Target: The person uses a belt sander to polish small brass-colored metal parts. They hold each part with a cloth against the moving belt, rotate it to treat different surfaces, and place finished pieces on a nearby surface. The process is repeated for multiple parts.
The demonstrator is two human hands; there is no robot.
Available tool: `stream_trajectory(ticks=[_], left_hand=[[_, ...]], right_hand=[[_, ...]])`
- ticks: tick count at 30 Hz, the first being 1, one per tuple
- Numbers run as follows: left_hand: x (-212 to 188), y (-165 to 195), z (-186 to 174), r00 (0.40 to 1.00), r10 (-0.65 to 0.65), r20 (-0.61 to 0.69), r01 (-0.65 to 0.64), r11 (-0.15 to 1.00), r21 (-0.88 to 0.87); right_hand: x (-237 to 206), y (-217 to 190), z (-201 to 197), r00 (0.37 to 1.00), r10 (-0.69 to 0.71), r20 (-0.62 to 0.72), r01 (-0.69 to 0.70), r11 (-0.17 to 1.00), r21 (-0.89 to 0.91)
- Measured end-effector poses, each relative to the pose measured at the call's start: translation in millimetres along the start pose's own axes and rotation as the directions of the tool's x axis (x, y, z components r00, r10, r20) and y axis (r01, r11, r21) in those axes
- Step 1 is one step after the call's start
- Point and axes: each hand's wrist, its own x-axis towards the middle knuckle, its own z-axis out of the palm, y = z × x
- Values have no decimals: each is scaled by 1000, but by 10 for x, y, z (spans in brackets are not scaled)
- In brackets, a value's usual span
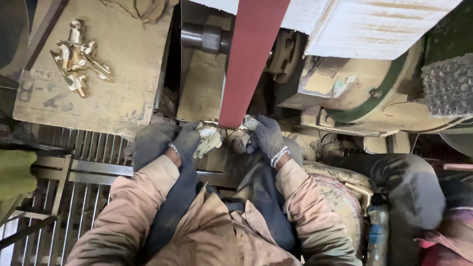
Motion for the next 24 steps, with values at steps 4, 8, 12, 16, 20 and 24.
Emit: stream_trajectory(ticks=[4, 8, 12, 16, 20, 24], left_hand=[[-17, -29, 10, 998, -12, -56, 11, 1000, -12], [-175, 5, -13, 992, 41, 119, -33, 997, -66], [-413, 80, 2, 972, 21, 233, -16, 1000, -25], [-562, 100, 130, 930, 33, 365, -44, 999, 24], [-620, 26, 225, 905, 29, 424, -61, 996, 63], [-539, -80, 197, 898, 41, 438, -82, 994, 74]], right_hand=[[-21, -20, 16, 997, 71, -14, -70, 997, 33], [-255, 26, -59, 993, -93, 69, 93, 996, -2], [-777, 168, -114, 963, -100, 252, 101, 995, 7], [-1266, 288, -166, 909, -66, 412, 92, 995, -43], [-1558, 323, -259, 947, -70, 313, 103, 990, -91], [-1770, 413, -404, 944, -303, 128, 326, 918, -225]])
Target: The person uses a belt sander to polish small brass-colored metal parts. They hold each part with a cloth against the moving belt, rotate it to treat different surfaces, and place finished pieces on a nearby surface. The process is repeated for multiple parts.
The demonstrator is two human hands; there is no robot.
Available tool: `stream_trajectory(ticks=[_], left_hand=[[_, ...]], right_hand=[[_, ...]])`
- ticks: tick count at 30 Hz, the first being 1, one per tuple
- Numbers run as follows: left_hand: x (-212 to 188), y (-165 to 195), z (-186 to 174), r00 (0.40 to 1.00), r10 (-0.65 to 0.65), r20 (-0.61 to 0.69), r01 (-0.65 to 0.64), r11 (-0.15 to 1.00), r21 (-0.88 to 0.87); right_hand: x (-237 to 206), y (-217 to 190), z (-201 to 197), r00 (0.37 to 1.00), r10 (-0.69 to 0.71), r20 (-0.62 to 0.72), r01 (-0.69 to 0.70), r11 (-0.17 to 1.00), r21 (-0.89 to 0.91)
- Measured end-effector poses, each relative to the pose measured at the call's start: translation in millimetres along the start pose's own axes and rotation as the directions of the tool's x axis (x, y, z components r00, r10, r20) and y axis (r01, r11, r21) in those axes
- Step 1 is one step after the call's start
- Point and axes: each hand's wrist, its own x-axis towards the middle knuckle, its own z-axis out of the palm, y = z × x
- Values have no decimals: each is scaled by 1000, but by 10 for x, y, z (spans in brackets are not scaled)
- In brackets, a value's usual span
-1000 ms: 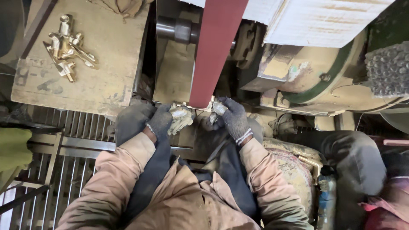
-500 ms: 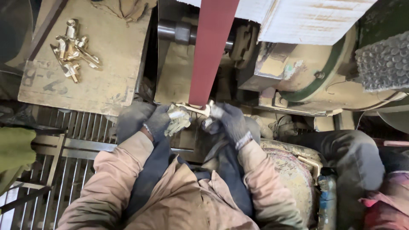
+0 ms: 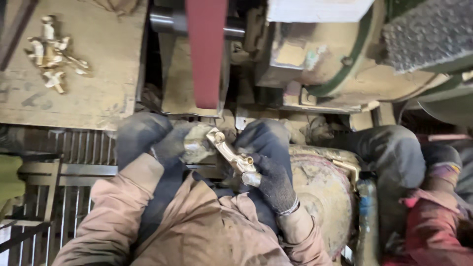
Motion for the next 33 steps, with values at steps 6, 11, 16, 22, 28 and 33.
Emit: stream_trajectory(ticks=[6, 11, 16, 22, 28, 33], left_hand=[[106, -149, -122, 972, -95, -214, 139, 969, 202], [92, -215, -187, 971, -109, -213, 154, 966, 209], [38, -236, -257, 964, -103, -247, 158, 963, 217], [51, -264, -289, 961, -104, -256, 162, 963, 217], [62, -226, -269, 963, -63, -261, 117, 974, 196], [38, -117, -260, 965, 18, -263, 31, 983, 181]], right_hand=[[-535, 249, -313, 942, 201, -269, -71, 901, 428], [-1114, 611, -808, 740, 374, -559, -97, 882, 462], [-1452, 1087, -1170, 437, 506, -744, -388, 852, 352], [-1628, 1323, -1358, 367, 561, -742, -895, 430, -118], [-1375, 1040, -1391, 603, 111, -790, -755, 400, -520], [-746, 443, -1016, 628, 141, -766, -404, 900, -165]])
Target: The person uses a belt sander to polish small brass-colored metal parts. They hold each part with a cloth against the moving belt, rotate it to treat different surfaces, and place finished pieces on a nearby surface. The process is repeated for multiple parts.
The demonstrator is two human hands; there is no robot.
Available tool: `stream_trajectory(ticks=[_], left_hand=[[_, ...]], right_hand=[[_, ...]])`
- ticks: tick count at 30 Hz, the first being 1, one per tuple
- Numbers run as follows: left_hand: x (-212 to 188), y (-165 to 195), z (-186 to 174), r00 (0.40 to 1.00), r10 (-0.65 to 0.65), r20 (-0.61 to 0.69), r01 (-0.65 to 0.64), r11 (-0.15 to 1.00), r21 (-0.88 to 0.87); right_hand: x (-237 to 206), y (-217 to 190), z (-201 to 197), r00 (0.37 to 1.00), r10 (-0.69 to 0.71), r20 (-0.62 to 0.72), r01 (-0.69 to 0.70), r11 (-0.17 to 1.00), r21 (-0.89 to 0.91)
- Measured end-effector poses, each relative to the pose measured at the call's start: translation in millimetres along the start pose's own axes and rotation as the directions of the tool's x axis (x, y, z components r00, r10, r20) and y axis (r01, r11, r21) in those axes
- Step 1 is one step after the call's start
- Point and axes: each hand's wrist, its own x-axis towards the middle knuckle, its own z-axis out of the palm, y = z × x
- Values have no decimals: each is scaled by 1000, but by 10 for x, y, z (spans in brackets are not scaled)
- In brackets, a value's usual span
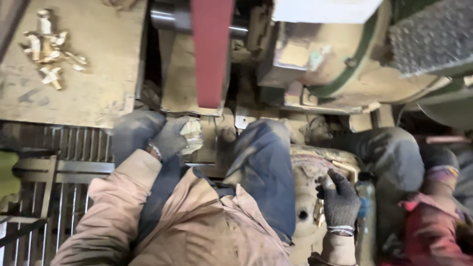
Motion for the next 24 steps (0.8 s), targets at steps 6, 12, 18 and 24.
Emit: stream_trajectory(ticks=[6, 12, 18, 24], left_hand=[[-141, 258, -108, 964, 249, -92, -242, 967, 82], [-174, 598, -632, 925, 214, -313, -377, 614, -693], [-170, 710, -1523, 439, 667, -602, -227, 731, 644], [254, 787, -2050, 205, 568, -797, 110, 796, 595]], right_hand=[[-155, -853, 757, 916, -324, 238, 156, 833, 531], [-129, -1178, 1327, 604, -681, 414, 704, 700, 124], [-144, -1306, 1354, 830, -279, 483, 288, 956, 56], [-118, -1466, 1424, 818, -301, 490, 357, 934, -21]])
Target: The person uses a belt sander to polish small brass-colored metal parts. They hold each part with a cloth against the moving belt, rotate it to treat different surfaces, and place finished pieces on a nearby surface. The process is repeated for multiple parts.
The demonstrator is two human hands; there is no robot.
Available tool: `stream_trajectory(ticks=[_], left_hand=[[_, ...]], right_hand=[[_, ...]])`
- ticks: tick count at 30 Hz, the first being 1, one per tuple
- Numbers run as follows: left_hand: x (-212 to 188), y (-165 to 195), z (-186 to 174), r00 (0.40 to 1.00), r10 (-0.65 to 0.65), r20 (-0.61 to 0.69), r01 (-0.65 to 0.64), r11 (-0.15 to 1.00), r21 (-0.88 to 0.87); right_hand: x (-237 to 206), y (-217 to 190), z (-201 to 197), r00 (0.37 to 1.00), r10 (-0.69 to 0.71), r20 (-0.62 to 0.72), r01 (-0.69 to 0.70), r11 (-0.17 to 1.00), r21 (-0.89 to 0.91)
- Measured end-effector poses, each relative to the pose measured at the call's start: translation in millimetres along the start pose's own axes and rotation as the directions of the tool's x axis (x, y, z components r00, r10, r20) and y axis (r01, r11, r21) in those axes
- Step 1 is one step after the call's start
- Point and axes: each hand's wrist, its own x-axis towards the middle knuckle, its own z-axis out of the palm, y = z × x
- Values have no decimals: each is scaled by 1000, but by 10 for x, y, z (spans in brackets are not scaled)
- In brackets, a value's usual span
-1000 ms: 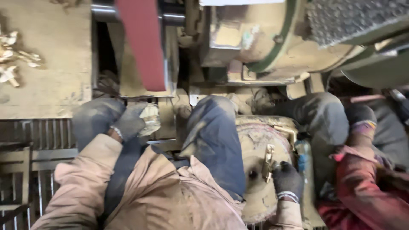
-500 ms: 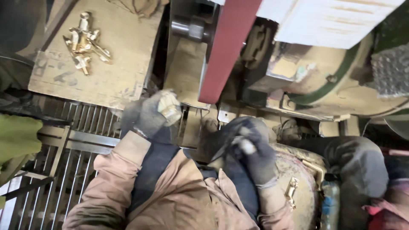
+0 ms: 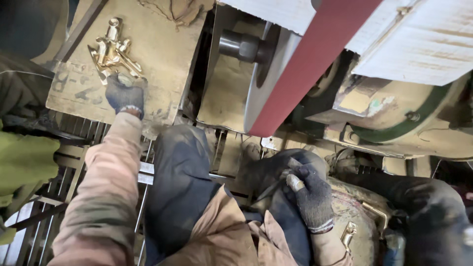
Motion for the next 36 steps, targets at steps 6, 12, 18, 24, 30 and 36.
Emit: stream_trajectory(ticks=[6, 12, 18, 24, 30, 36], left_hand=[[259, -115, 368, 984, -77, -158, 91, 992, 83], [256, -199, 389, 960, -84, -267, 129, 979, 159], [-24, -72, -107, 971, -189, -146, 206, 972, 111], [-499, -39, -674, 995, -101, -24, 101, 995, 4], [-677, 11, -1052, 978, -157, 138, 203, 871, -447], [-1048, 379, -1371, 933, -240, 268, 336, 846, -413]], right_hand=[[97, 88, 47, 997, -80, -13, 80, 997, -5], [102, 102, 31, 999, -34, -13, 33, 999, -40], [35, 17, -29, 992, 124, 24, -126, 984, 126], [-33, 104, -69, 994, -109, -21, 110, 994, 28], [-98, 242, -80, 999, -39, 6, 39, 996, 83], [-213, 156, -99, 959, -275, -62, 278, 959, 56]])
